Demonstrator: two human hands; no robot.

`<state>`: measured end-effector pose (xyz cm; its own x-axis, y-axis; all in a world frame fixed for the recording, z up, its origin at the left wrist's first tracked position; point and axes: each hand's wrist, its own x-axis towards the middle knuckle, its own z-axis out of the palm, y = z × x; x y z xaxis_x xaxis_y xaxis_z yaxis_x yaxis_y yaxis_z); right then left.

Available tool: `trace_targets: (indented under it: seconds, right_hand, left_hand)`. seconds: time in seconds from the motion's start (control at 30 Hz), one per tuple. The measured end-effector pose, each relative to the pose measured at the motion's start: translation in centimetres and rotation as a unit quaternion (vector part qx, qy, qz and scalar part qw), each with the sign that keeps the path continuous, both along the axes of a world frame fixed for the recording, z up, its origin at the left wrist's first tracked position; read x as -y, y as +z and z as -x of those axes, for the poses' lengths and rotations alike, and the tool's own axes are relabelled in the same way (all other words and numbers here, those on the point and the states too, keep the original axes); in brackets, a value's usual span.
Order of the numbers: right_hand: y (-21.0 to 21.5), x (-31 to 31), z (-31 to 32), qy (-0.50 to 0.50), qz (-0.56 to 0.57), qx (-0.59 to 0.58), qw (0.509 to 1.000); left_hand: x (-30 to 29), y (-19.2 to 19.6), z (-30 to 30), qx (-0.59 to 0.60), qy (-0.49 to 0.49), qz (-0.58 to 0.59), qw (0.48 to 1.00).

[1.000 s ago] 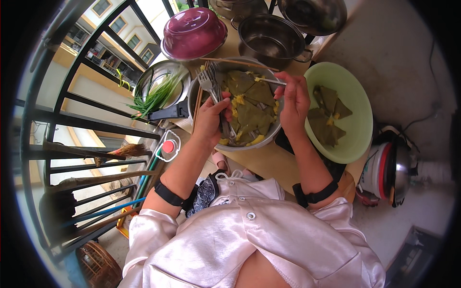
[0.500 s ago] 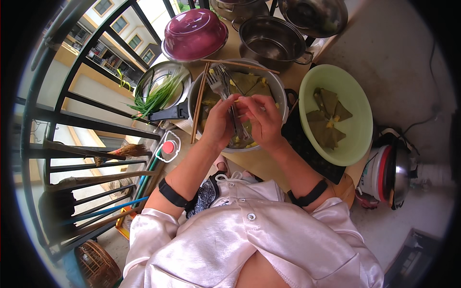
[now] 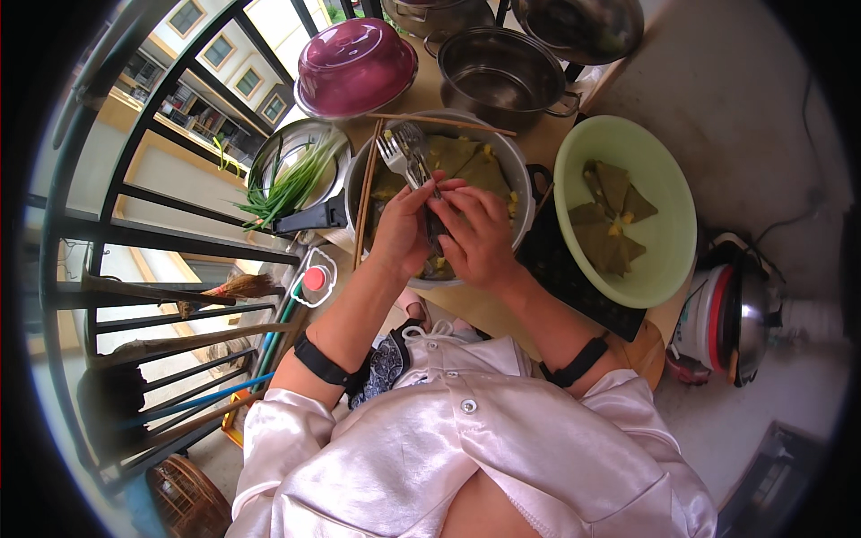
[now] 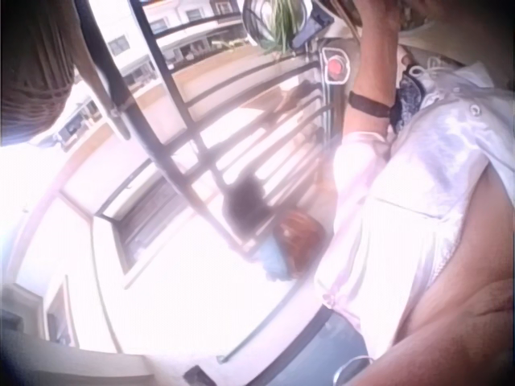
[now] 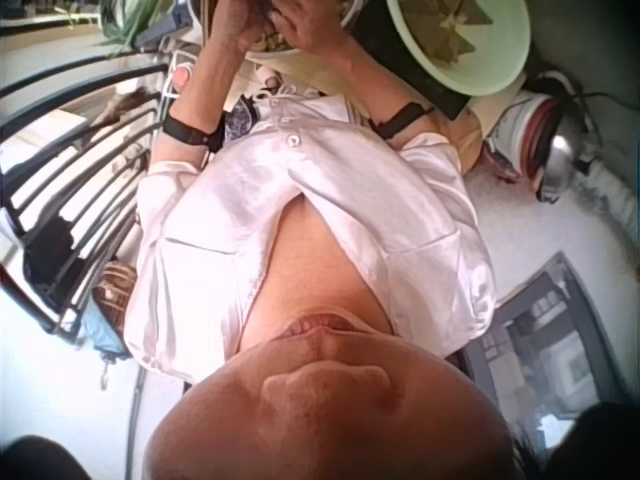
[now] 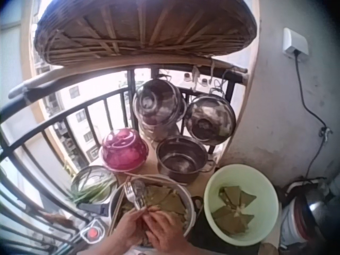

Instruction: The person assembles zongzi by placing a yellow filling onto banana leaves, folding them into triangular packets, and arranging them in a green bowl. They use chopsticks and forks to handle the filling and leaves, and transfer finished packets from a pink bowl to the green bowl.

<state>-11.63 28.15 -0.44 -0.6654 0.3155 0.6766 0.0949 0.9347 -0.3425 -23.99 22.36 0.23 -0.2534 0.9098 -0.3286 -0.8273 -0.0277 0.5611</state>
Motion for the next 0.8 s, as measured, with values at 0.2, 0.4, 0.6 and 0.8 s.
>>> trace_targets:
  seconds: [0.2, 0.4, 0.6, 0.8]
  right_hand:
    - [-0.3, 0.0, -0.3, 0.001, 0.024, -0.008, 1.000]
    - [0.0, 0.5, 0.0, -0.028, 0.187, -0.072, 0.979]
    - [-0.1, 1.6, 1.6, -0.051, 0.400, 0.030, 0.915]
    - [-0.8, 0.3, 3.1, 0.026, 0.512, -0.031, 0.858]
  left_hand:
    - [-0.3, -0.3, 0.0, 0.002, 0.013, 0.001, 1.000]
    - [-0.6, -0.4, 0.2, -0.067, 0.070, 0.017, 0.995]
    - [-0.5, -0.2, -0.4, -0.092, 0.079, 0.023, 0.992]
    - [-0.6, 0.2, -0.4, -0.124, 0.064, 0.008, 0.990]
